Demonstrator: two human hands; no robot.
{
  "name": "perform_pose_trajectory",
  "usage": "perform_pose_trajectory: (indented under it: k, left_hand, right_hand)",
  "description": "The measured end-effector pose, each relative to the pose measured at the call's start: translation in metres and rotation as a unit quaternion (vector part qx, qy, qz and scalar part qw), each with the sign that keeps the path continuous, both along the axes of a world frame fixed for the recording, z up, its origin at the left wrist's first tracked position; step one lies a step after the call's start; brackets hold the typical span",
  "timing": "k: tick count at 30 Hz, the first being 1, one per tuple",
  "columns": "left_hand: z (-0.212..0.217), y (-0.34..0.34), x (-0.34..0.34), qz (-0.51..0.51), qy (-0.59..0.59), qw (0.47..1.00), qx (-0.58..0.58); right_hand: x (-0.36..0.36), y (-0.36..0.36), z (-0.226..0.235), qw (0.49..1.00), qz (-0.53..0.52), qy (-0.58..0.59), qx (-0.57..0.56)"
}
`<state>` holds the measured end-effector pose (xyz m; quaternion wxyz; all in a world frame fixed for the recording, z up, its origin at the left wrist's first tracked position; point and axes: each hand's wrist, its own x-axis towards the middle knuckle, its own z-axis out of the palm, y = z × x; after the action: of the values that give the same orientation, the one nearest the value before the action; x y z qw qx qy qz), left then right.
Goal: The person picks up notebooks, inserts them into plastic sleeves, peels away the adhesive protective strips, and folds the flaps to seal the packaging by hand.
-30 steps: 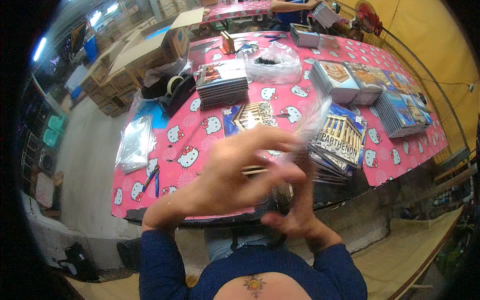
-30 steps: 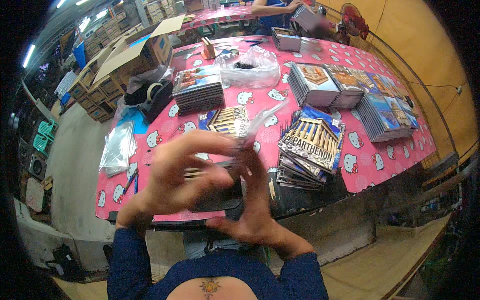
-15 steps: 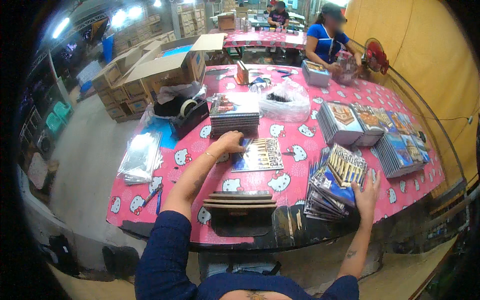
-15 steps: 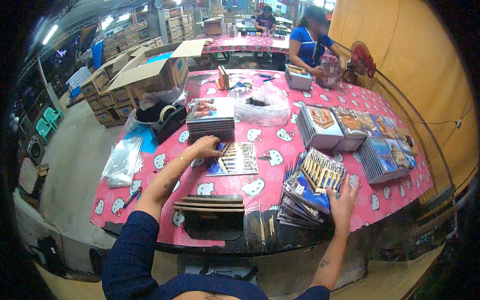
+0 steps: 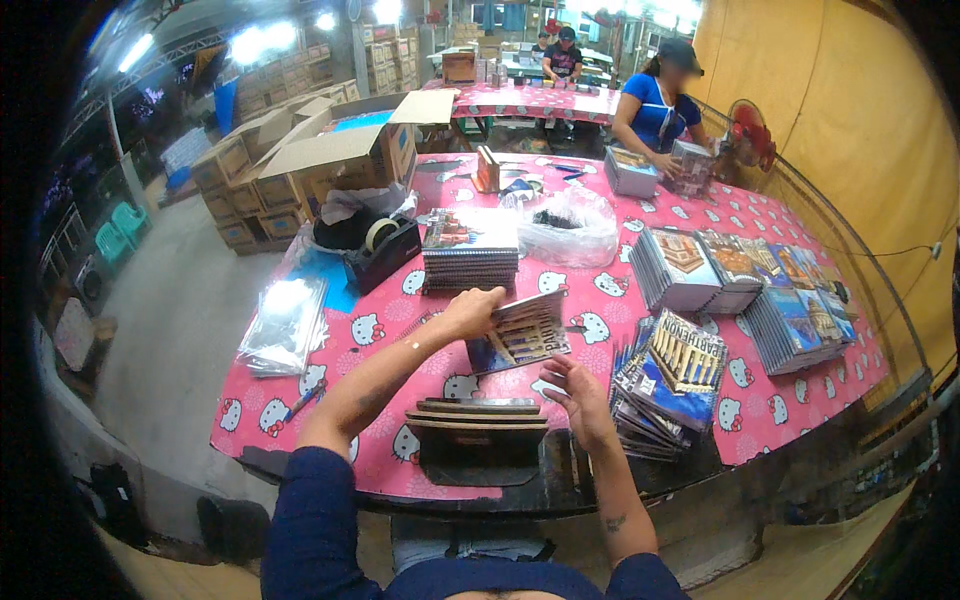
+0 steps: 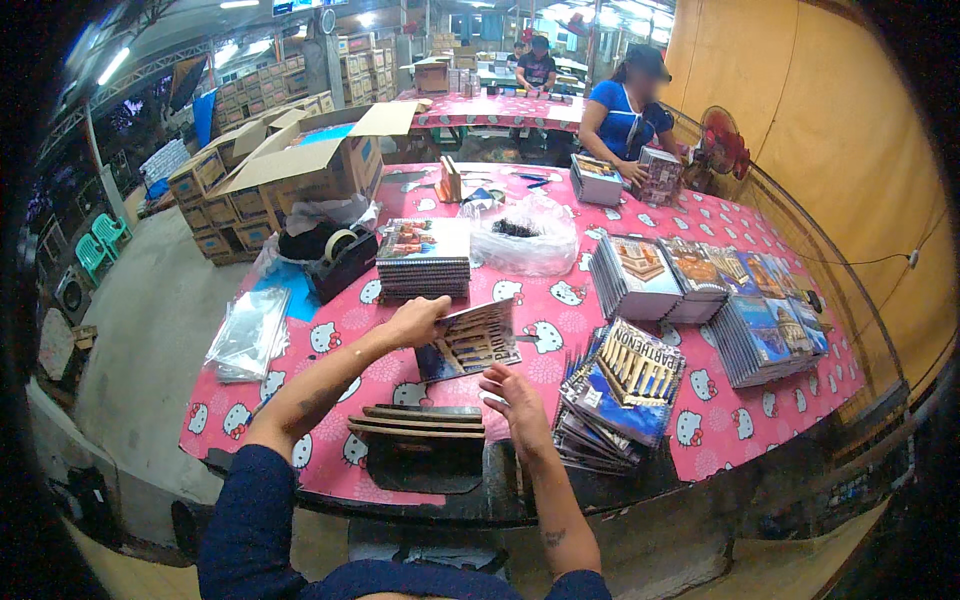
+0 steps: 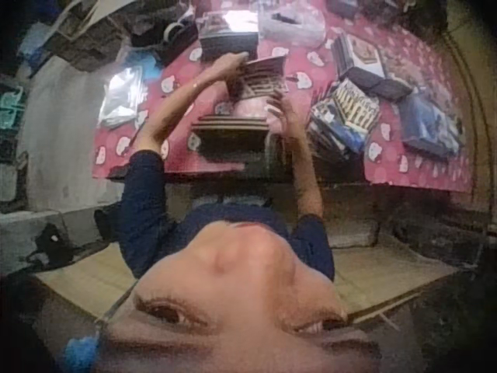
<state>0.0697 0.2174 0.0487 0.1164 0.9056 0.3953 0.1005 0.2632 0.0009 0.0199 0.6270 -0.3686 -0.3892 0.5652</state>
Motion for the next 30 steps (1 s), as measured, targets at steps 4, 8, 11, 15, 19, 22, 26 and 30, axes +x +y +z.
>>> perform_pose_trajectory:
  k: [4,8,11,15,19,22,26,30]
  left_hand:
    - [0.057,-0.096,-0.035,-0.168,-0.096,0.918,0.345]
    - [0.075,-0.156,-0.074,-0.195,-0.09,0.899,0.381]
    - [0.082,-0.167,-0.095,-0.114,-0.245,0.945,0.183]
    - [0.065,-0.166,-0.105,0.006,-0.536,0.784,-0.314]
    - [0.042,-0.172,-0.098,-0.009,-0.533,0.769,-0.352]
    - [0.045,-0.171,-0.094,-0.005,-0.541,0.773,-0.332]
    - [0.055,-0.184,-0.082,-0.03,-0.526,0.778,-0.342]
    - [0.054,-0.189,-0.081,-0.045,-0.513,0.796,-0.319]
  right_hand:
    - [0.014,0.006,0.01,0.941,0.144,0.304,-0.04]
    - [0.003,0.0,0.022,0.98,0.116,0.145,-0.072]
    - [-0.005,-0.006,0.027,0.986,0.12,0.115,-0.007]
    - [-0.008,-0.018,0.018,0.994,0.089,0.035,0.055]
    - [-0.006,-0.028,0.006,0.995,0.06,-0.043,0.065]
    - [-0.01,-0.032,0.02,0.995,0.026,-0.077,0.052]
    - [0.001,-0.041,0.015,0.997,0.017,-0.059,0.044]
    - [0.003,-0.044,0.013,0.993,0.02,-0.1,0.062]
